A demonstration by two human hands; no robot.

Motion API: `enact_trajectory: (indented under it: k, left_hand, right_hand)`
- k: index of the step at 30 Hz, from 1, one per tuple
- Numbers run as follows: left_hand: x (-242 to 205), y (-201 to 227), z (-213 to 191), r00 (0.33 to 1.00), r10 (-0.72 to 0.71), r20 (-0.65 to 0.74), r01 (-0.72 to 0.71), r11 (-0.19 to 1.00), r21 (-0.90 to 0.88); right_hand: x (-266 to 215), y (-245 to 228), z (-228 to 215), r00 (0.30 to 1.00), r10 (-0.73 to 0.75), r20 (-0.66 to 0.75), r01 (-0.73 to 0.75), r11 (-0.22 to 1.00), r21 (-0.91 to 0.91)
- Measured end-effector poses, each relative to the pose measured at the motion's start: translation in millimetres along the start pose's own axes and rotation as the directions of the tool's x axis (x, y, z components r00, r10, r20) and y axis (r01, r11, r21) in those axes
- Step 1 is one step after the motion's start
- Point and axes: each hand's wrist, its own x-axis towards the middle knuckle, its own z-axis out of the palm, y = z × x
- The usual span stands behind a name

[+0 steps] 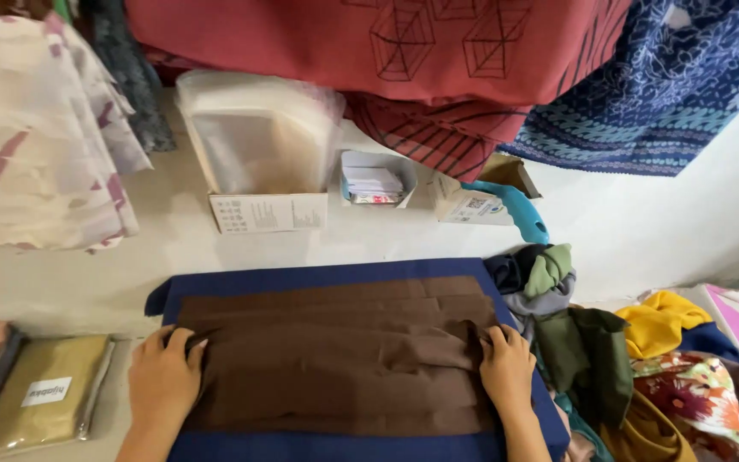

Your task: Using a lint roller to remove debris from a brown fabric garment and then folding it neatly on a blue mat.

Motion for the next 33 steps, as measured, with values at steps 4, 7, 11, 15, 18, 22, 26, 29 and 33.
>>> enact_trajectory:
  k: [4,7,11,15,18,22,26,29,33]
  left_hand:
    - [1.3,8.6,-4.8,0.978,0.151,-0.144,-0.135,0.984,0.114]
    - [1.4,11.8,-14.5,0.982,0.169,-0.084,-0.166,0.985,0.04]
    - [-2.2,12.0,-41.4,0.981,0.168,-0.095,-0.182,0.969,-0.167]
    - [-21.4,11.7,-91.8,0.974,0.161,-0.158,-0.199,0.942,-0.27]
    - [-52.5,16.3,-149.9,0.986,0.09,-0.143,-0.143,0.897,-0.418]
    - [-104.1,16.6,-211.0,1.0,0.01,-0.018,-0.017,0.869,-0.494]
    - [-159.8,13.3,-268.6,0.882,-0.215,0.419,0.4,0.813,-0.423]
    - [-194.7,-9.7,-276.9,0.855,-0.138,0.499,0.315,0.904,-0.29]
    - [-239.9,-25.5,-266.7,0.817,-0.186,0.545,0.308,0.941,-0.141]
  right_hand:
    - [9.0,-15.3,-12.2,0.993,-0.095,-0.075,0.098,0.995,0.035]
    - [3.8,-25.5,-34.0,0.988,-0.114,-0.106,0.13,0.979,0.159]
    - [-7.0,-27.9,-52.7,0.982,-0.066,-0.175,0.115,0.951,0.286]
    - [-18.7,-11.2,-75.1,0.943,-0.135,-0.303,0.227,0.929,0.293]
    - [-37.2,2.6,-105.4,0.923,-0.124,-0.365,0.255,0.906,0.337]
    - [-84.1,24.8,-160.0,0.967,-0.097,-0.237,0.181,0.914,0.362]
    - [-142.4,60.5,-202.9,1.0,-0.016,-0.017,0.022,0.917,0.399]
    - [-175.9,88.7,-212.9,0.994,-0.076,0.075,0.054,0.962,0.266]
    - [-214.9,96.6,-217.3,0.984,-0.068,0.167,0.039,0.984,0.172]
